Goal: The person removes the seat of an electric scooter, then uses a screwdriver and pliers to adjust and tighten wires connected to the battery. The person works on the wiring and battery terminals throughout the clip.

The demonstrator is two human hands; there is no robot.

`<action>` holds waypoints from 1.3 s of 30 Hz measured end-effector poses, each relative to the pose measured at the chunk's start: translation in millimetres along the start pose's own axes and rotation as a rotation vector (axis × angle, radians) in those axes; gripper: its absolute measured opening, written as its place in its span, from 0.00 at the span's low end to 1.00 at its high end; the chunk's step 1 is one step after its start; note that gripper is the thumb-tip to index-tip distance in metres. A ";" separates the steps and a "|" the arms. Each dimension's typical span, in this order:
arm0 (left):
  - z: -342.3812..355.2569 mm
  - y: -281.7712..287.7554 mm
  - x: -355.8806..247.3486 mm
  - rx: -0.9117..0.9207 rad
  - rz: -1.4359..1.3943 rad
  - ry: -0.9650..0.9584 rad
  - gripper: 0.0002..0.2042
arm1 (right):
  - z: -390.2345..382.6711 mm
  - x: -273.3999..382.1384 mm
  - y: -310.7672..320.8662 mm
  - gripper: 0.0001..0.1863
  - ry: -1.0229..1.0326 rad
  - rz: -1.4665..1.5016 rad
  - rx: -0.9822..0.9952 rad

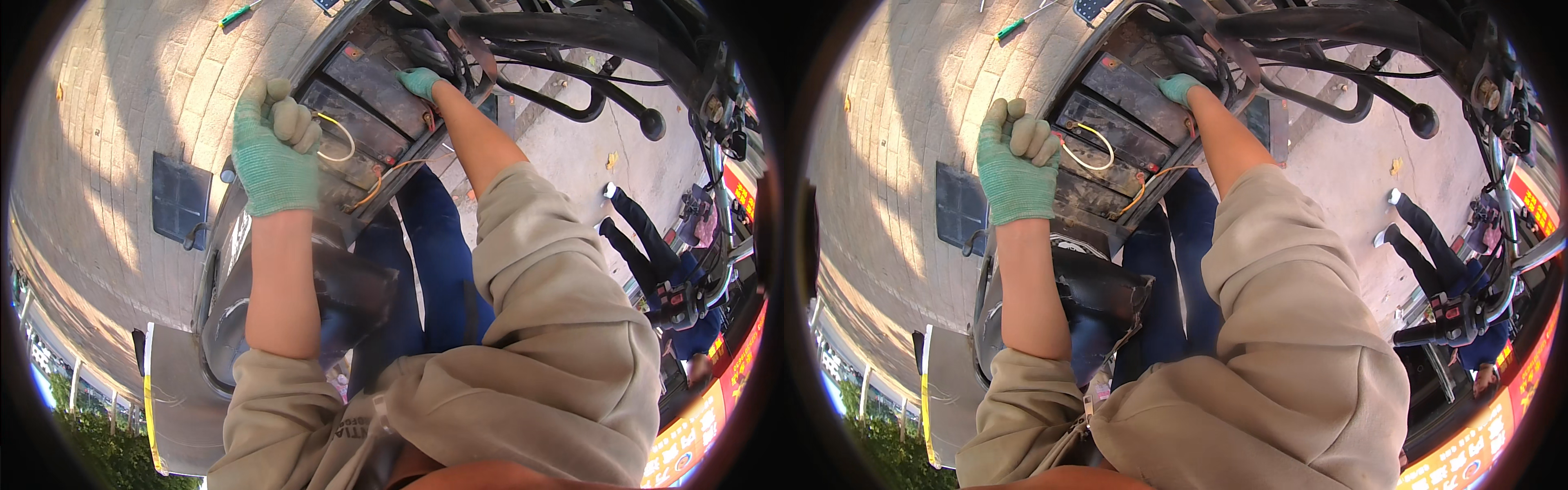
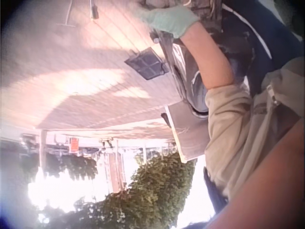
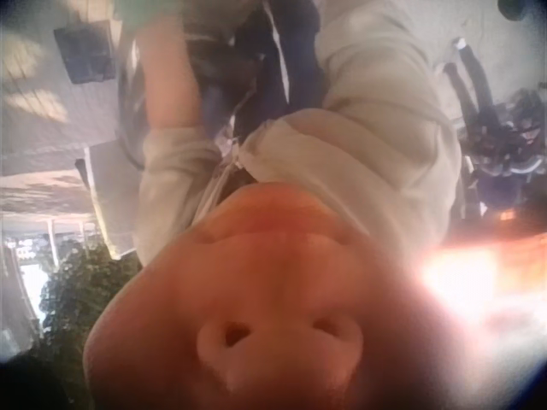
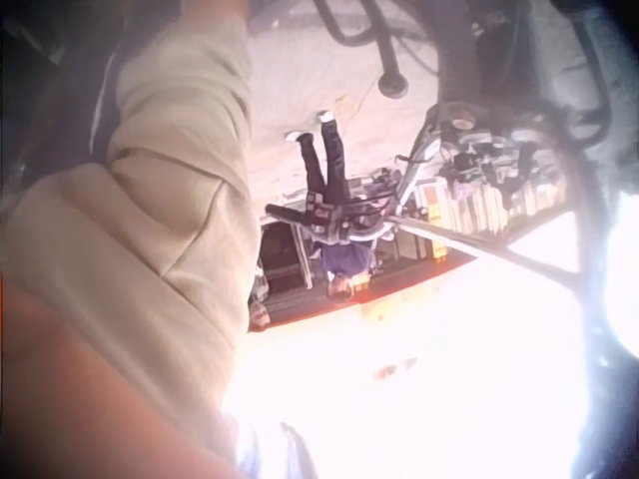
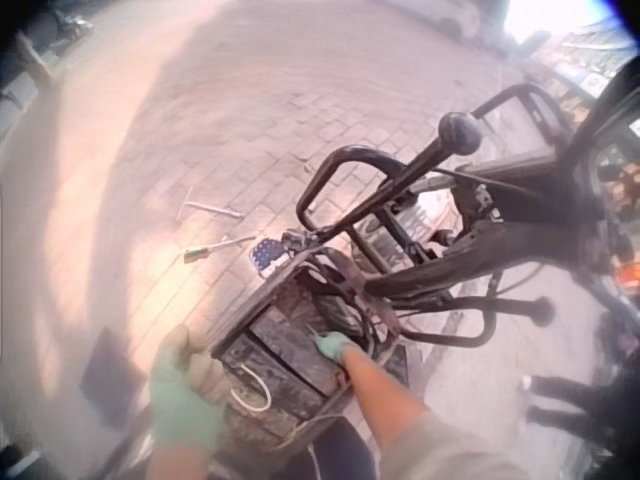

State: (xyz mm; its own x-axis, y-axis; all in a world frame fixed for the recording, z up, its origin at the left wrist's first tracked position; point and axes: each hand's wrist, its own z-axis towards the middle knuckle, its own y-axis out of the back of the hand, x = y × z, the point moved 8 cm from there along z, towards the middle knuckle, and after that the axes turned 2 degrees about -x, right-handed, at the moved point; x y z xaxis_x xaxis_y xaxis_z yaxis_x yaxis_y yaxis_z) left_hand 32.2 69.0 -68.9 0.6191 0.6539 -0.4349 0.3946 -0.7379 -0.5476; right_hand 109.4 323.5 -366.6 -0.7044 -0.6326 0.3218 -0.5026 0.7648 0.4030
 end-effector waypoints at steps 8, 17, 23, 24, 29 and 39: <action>-5.2 0.0 1.1 0.033 -0.036 -0.012 0.13 | 1.4 -3.2 -4.5 0.32 -0.068 0.063 0.040; -18.0 37.5 -56.5 -0.242 -0.139 -0.323 0.08 | -16.6 4.5 14.1 0.31 0.056 -0.056 -0.155; -46.7 50.2 -105.7 -0.118 -0.293 -0.522 0.11 | -65.3 13.3 29.4 0.23 0.152 0.133 -0.277; -53.1 50.3 -112.5 -0.058 -0.318 -0.552 0.12 | -70.6 13.1 26.6 0.22 0.154 0.176 -0.271; -61.5 47.1 -118.9 0.015 -0.262 -0.624 0.12 | -77.6 10.5 17.0 0.17 0.219 0.315 -0.239; -54.4 26.8 -95.8 0.197 -0.321 -0.413 0.10 | -36.3 -0.8 15.7 0.25 0.040 0.165 0.000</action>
State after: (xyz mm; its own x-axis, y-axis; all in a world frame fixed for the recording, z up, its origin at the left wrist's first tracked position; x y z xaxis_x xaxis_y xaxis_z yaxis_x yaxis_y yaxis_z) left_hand 20.4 -22.6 -3.0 0.1562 0.8809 -0.4468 0.3610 -0.4719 -0.8044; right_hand 120.2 331.6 -329.4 -0.7568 -0.5031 0.4174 -0.3821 0.8585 0.3419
